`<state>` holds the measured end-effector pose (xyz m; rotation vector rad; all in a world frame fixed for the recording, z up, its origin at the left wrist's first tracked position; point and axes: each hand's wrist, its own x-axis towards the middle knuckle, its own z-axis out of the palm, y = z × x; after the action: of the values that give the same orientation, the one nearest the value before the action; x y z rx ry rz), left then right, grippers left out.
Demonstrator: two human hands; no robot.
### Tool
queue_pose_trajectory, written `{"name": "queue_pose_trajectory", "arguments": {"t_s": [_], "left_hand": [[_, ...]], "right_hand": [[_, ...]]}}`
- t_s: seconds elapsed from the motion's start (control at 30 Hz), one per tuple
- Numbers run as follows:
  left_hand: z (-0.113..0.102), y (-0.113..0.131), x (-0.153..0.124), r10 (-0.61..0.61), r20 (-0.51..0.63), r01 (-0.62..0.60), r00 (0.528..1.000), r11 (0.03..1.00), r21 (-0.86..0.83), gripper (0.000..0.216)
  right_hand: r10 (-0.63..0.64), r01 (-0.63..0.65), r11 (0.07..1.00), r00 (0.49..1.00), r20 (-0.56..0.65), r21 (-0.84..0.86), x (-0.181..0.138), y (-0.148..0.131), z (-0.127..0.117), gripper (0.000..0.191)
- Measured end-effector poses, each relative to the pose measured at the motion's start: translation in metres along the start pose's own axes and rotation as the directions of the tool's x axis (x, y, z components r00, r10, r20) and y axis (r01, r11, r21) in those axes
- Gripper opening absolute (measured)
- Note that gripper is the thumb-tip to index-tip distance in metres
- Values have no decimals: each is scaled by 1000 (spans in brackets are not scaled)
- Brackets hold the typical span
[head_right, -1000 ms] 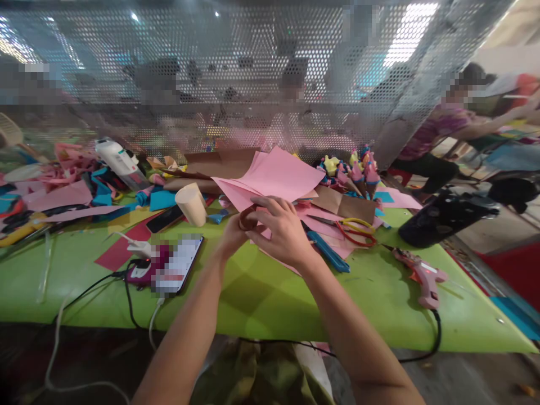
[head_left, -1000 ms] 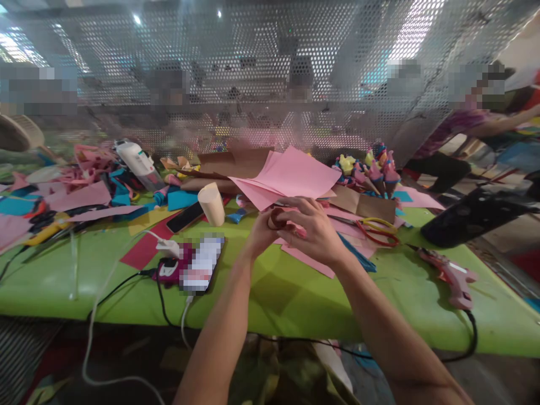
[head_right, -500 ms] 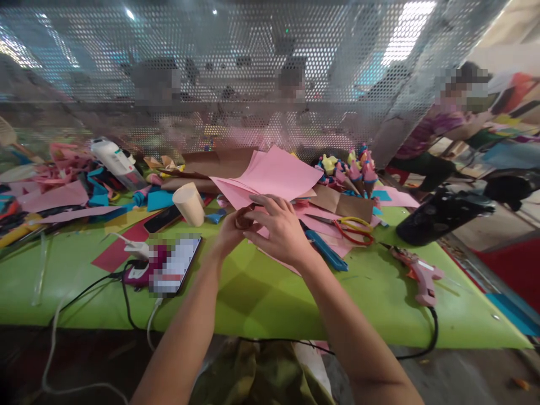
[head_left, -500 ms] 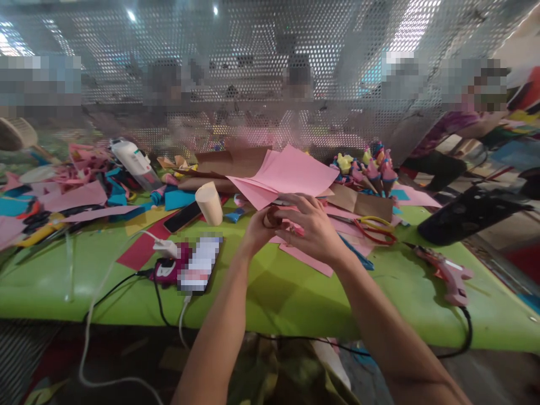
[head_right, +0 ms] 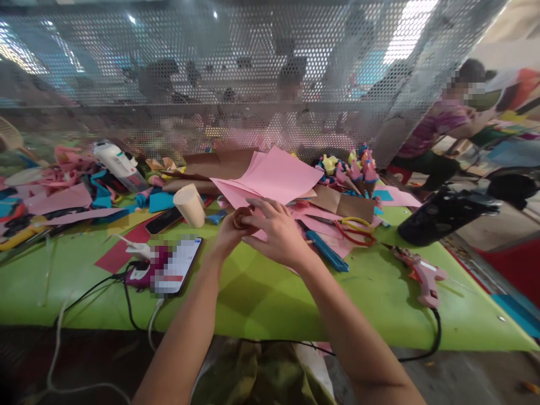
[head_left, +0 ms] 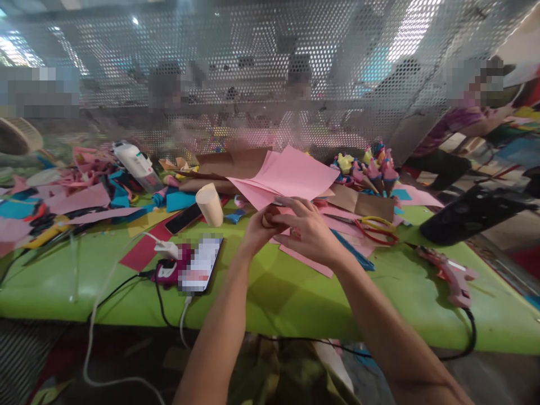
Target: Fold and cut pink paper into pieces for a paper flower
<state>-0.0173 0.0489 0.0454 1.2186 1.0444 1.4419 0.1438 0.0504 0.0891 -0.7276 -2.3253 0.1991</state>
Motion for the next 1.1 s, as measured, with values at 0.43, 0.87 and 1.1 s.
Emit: {"name": "queue_pose_trajectory", "arguments": {"t_s": [0.43, 0.87, 1.1], "left_hand": [[2, -8, 2, -7, -12, 7, 1000, 1000, 15, 34], [-6, -1, -4, -132, 2, 130, 991, 969, -209, 42], [-10, -2, -1, -118, 3, 116, 993, 968, -222, 52]], "right_hand": [[8, -8, 1000, 999, -31, -13, -1, 5, 9, 15], [174, -99, 955, 951, -257, 279, -1, 11, -4, 29], [256, -128, 920, 911, -322, 370, 1, 18, 4, 22]]}}
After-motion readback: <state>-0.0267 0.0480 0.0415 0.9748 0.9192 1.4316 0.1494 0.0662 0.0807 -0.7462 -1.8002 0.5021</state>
